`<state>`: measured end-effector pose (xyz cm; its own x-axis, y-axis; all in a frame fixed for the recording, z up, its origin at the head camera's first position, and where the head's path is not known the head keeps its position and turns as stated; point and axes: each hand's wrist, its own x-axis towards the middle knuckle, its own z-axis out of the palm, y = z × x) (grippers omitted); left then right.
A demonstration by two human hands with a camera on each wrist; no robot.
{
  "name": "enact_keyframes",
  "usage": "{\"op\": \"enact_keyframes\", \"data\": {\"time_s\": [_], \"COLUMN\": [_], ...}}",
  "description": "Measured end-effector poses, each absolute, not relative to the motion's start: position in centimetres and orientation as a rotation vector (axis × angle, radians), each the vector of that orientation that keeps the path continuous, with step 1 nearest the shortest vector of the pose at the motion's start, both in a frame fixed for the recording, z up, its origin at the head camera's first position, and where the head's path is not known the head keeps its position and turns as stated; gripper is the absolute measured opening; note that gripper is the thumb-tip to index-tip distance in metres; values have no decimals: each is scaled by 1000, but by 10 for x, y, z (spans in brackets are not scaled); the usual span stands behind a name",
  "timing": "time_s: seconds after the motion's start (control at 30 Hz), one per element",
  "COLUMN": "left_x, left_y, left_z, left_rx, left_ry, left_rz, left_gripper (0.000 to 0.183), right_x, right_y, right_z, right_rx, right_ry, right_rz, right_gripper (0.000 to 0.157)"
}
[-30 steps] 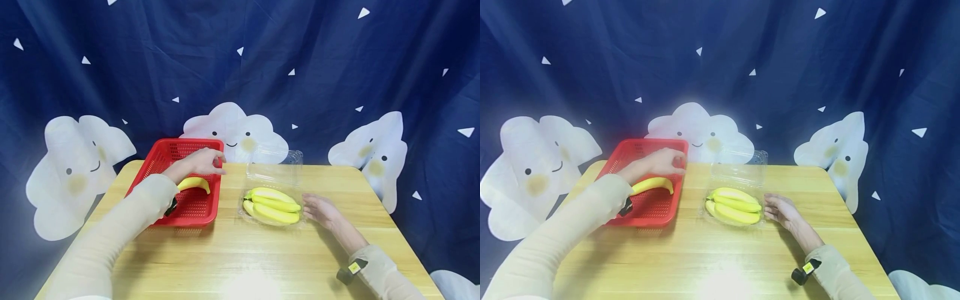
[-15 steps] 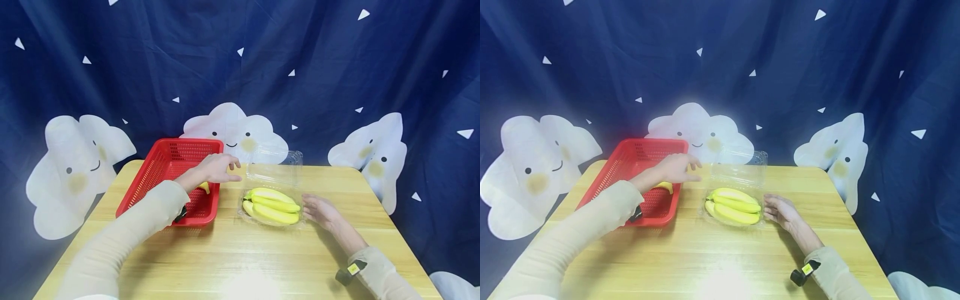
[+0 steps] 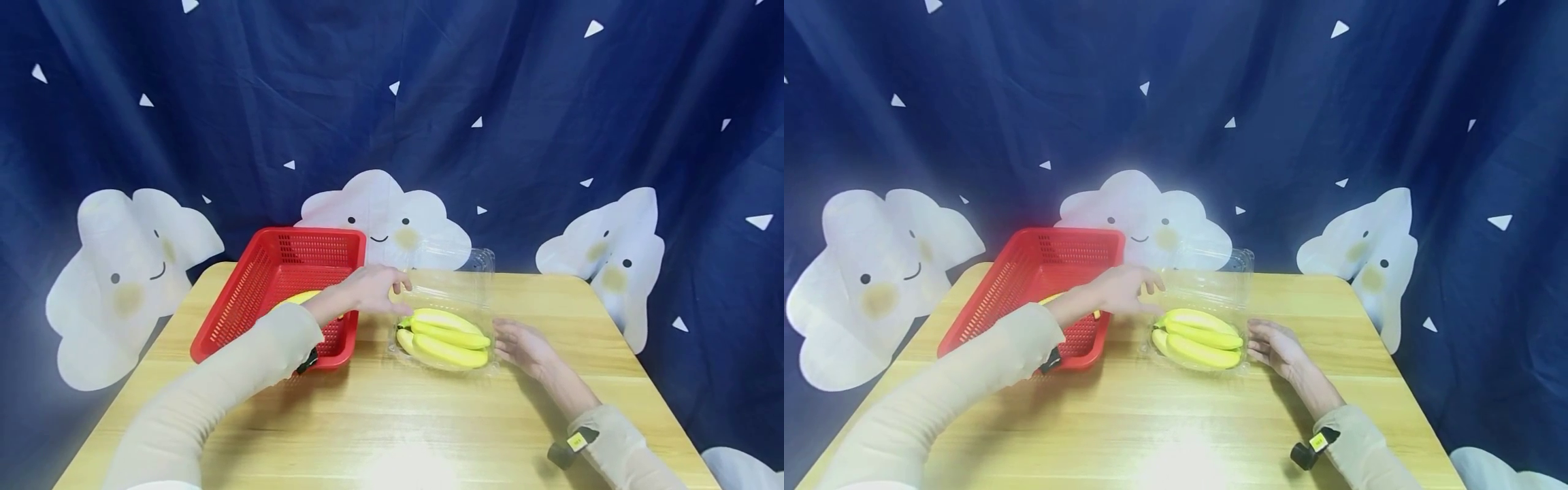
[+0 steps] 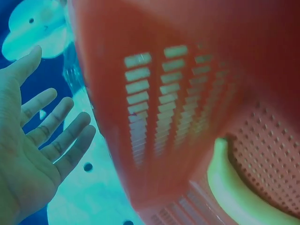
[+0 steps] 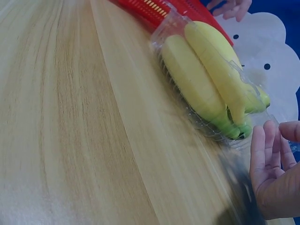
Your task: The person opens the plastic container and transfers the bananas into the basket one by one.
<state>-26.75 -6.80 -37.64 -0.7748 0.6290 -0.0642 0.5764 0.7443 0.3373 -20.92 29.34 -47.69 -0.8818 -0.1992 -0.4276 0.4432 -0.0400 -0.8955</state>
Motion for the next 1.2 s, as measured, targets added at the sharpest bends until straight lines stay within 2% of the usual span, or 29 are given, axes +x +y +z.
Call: {"op": "enact_keyframes", "data": {"time_s": [0.57,0.9,1.2], "left_x": [-233,-233,-228], "left_y": [-32,-16,-2], "left_z": [-390,-401,-404], "left_rx": [1146,1207,1232], "left_ry": [2658,2590,2599], "left_rz": [389,361,317], "left_gripper": [62,63,61], "right_x": [-210,-211,-210], "right_y": [292,295,294], "right_z": [-480,-480,-479], "right_rx": [262,266,264], "right_ry": [1797,1799,1807], "right_rz": [-1966,-1976,-1965], "right_gripper": [66,54,65]}}
